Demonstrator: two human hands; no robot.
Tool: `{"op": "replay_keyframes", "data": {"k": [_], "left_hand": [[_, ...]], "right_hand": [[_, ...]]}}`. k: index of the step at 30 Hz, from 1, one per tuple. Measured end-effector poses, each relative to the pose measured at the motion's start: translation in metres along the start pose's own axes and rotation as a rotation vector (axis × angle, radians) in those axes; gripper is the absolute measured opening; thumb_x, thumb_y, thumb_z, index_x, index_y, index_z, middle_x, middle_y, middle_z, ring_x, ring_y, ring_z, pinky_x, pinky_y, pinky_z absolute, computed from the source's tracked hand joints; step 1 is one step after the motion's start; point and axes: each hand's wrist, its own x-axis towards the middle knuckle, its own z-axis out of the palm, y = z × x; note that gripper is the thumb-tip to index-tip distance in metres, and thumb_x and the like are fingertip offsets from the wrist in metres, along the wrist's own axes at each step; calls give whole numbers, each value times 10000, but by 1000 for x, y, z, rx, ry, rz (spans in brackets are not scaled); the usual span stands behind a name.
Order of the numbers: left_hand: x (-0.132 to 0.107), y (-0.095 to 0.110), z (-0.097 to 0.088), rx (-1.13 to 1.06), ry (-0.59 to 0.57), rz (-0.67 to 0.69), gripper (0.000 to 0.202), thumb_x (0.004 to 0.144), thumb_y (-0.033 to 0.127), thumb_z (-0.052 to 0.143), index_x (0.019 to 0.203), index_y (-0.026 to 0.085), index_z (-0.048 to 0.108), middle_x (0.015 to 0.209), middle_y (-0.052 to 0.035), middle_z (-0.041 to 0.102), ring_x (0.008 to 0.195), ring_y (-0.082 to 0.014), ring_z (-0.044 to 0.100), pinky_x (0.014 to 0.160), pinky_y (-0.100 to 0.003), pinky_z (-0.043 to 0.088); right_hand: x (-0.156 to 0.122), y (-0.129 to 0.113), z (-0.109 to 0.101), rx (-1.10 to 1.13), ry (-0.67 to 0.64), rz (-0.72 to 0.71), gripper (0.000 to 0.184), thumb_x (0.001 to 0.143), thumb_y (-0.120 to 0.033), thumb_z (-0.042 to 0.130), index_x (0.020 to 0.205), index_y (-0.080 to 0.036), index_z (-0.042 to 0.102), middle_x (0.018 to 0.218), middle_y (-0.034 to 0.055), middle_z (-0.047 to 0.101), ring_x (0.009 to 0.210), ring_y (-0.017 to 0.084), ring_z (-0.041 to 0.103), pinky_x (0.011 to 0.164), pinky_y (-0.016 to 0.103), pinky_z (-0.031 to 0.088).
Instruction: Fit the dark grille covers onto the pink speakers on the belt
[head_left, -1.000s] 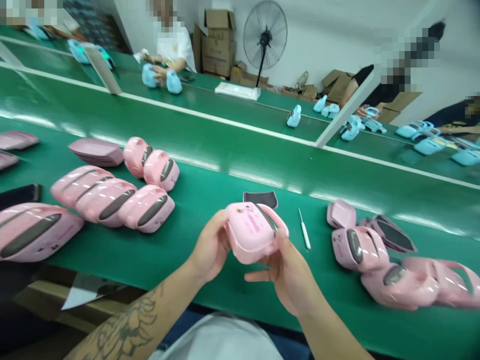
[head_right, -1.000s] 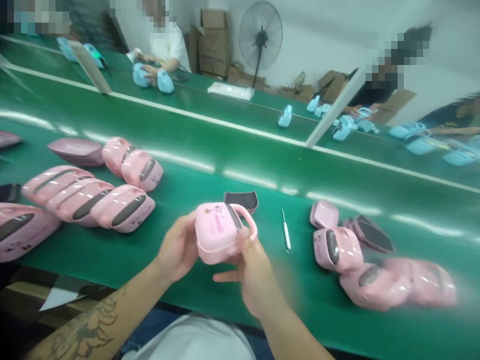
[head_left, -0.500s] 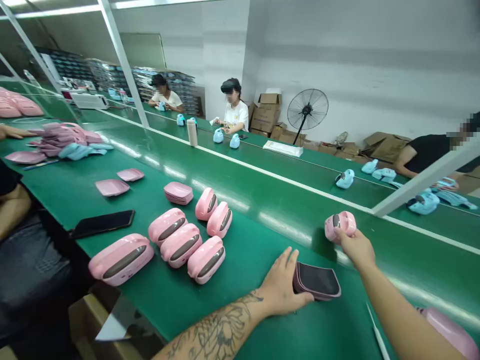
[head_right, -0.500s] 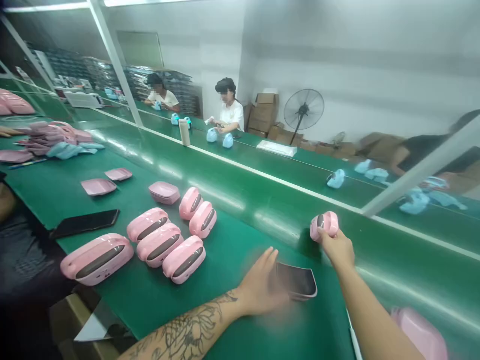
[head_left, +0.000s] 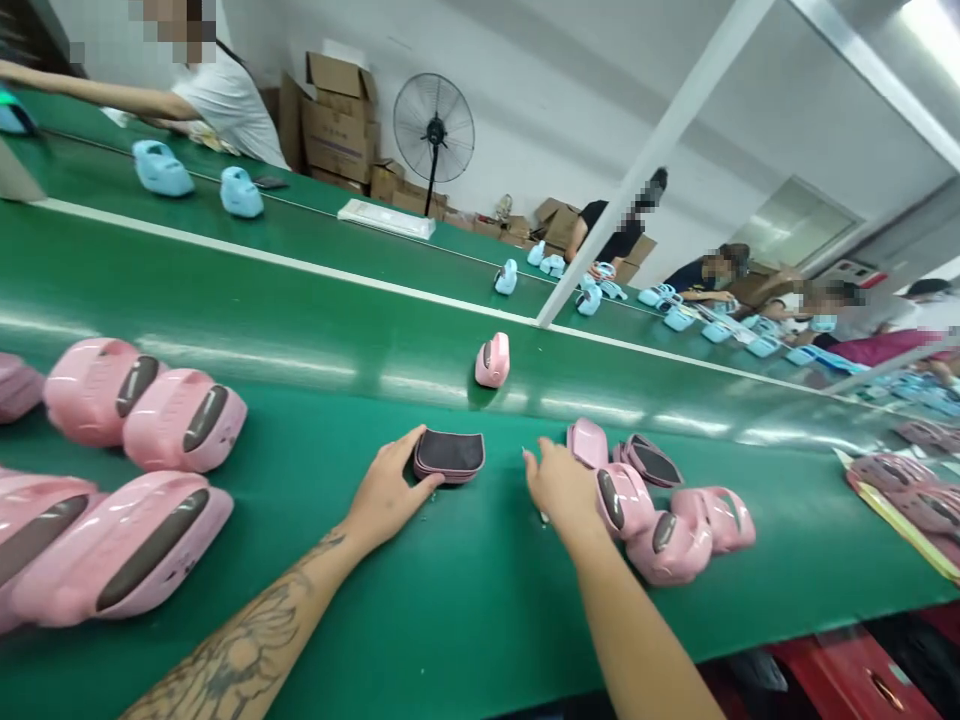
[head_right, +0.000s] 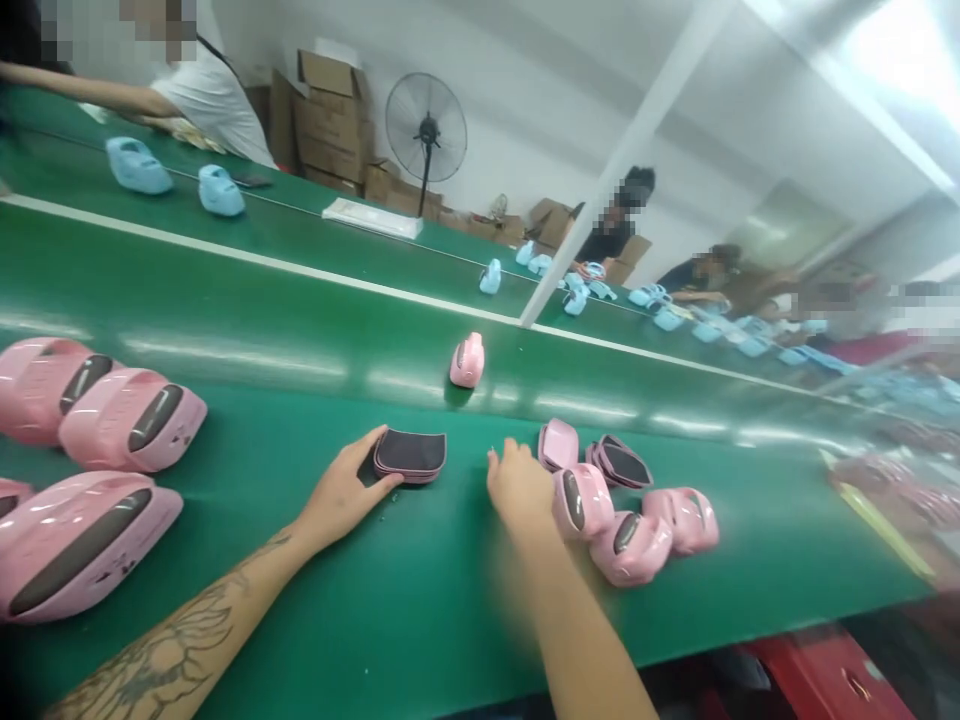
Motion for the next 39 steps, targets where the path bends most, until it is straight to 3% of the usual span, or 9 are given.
{"op": "replay_keyframes", "data": {"k": [7,12,14,17,21,26,30,35,39], "left_hand": [[-13,8,-2,98,115,14,897,931,546,716,1672,188,360,1661,-228,510,1532,-440,511,1255,-665,419],[-30,25,1,233,354,414,591,943,326,734,1511,249,588,1525,-179,638,1434,-415,607,1226,-609,478],[-37,37,8,207,342,588,522,919,207,748,1427,290,658,1451,-137,694,1363,-375,666,1228,-560,491],[-50,54,24,112,212,663,513,910,120,734,1384,314,696,1372,-103,751,1264,-323,730,1171,-478,553],[-64,71,38,-96,-53,456,556,930,200,758,1463,329,667,1481,-113,708,1349,-334,696,1152,-468,574],[-62,86,25,-530,-391,13,1078,793,389,951,1709,349,385,1751,-148,434,1593,-402,464,1313,-577,378],[-66,83,8,-898,-576,-160,1144,689,526,1010,1670,299,467,1649,-184,565,1485,-428,589,1216,-539,476],[-92,65,-10,-1176,-220,-399,612,866,526,857,1357,173,763,1147,-137,836,979,-297,808,813,-318,613],[-108,54,-21,-1274,73,-630,498,872,513,792,1192,133,825,1096,-139,857,1028,-339,803,888,-385,627]], "right_hand": [[-51,26,26,9,8,-78,242,1092,-320,625,1276,-179,694,1264,96,726,1072,215,730,947,408,632],[-53,85,-34,88,142,-25,392,1132,-367,394,1399,-188,618,1376,181,659,1150,285,702,963,415,561],[-46,112,-58,90,170,73,549,1074,-511,497,1490,-160,563,1415,232,637,1081,331,715,886,443,547],[-34,135,-77,126,73,86,420,1021,-523,551,1155,-180,754,1048,146,779,894,299,727,775,377,509],[-44,123,-86,221,-66,-32,445,1038,-560,506,868,-233,755,746,23,756,739,220,686,683,300,469],[-78,75,-96,533,-330,-239,277,955,-393,633,1038,-228,839,960,-1,819,857,221,698,682,273,488],[-83,31,-80,909,-743,-374,381,916,-452,735,1194,-218,849,977,15,809,877,226,693,730,281,520],[-82,-1,-42,1128,-562,-353,756,930,-798,647,1397,-214,761,1030,72,762,711,156,601,618,278,490],[-101,0,-22,1078,-496,-252,607,1001,-733,606,1323,-256,798,705,8,652,577,146,545,522,268,444]]}}
